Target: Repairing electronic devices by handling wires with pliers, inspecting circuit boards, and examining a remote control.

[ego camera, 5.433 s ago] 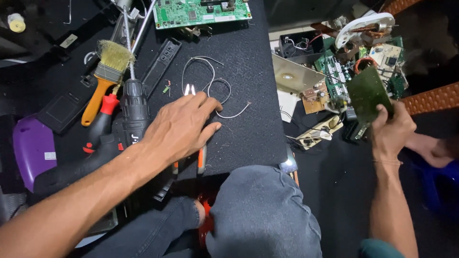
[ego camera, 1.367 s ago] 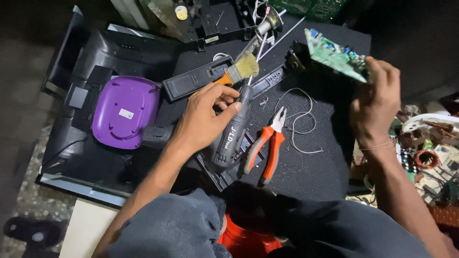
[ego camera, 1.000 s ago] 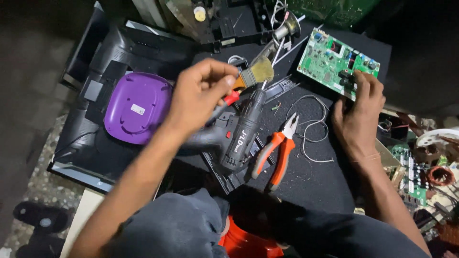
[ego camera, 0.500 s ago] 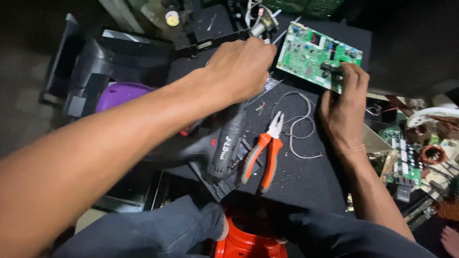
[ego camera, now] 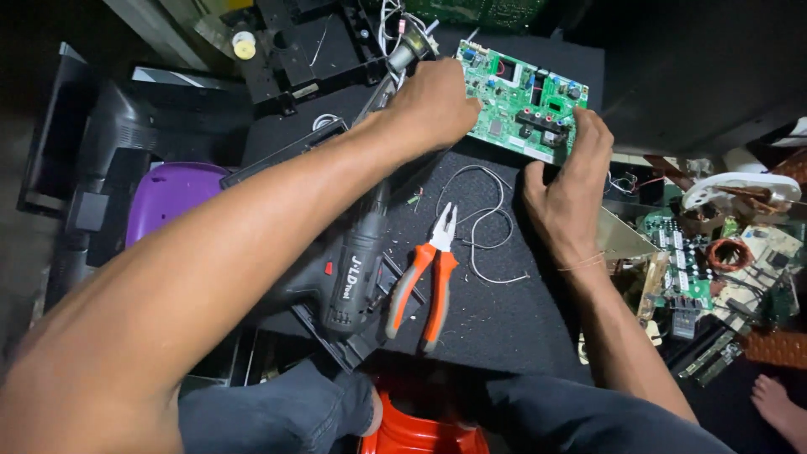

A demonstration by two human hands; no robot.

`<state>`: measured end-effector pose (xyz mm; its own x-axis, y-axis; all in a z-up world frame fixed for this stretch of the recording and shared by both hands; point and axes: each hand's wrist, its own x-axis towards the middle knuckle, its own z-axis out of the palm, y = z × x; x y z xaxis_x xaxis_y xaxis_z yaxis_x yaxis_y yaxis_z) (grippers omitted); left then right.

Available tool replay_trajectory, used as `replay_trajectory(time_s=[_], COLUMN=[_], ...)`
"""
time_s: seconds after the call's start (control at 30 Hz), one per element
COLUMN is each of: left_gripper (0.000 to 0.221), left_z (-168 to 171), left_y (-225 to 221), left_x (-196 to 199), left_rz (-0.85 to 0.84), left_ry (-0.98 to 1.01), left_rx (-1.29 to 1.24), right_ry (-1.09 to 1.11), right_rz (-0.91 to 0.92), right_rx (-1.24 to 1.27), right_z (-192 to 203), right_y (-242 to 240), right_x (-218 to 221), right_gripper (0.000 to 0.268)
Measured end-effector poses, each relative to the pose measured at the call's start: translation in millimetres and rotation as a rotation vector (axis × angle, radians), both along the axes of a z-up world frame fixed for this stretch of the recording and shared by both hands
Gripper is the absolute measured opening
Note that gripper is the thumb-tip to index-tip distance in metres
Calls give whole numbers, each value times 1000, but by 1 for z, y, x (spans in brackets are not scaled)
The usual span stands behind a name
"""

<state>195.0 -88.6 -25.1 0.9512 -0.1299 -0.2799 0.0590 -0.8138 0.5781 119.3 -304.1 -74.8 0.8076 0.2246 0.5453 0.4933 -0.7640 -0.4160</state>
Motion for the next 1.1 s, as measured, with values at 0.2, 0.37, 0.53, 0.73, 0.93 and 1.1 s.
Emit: replay_trajectory(time_s=[0.2,0.37,0.53,0.73,0.93,1.1], left_gripper=[46,46,51,37,28,37], left_z=[0,-8,5,13,46,45], left_y=[-2,-5,-2,10,28,32], left_x=[6,9,0,-21,-54,-80], left_rz=[279,355,415,360,328,298], left_ry=[138,97,41,-26,-24,-83], left_rx=[-166,-220,-497,-915,-929,-1014], right_ry=[75,19,0,-14,242,709], right_rz=[3,23,-45,18,210,278], right_rx=[38,77,142,389,802,1696], right_z=[8,6,10,4,2,6], right_y=[2,-3,-4,-7,-16,-15], right_x=[-6,-3,-7,-12,-13,-18], right_gripper=[54,54,60,89,110,49])
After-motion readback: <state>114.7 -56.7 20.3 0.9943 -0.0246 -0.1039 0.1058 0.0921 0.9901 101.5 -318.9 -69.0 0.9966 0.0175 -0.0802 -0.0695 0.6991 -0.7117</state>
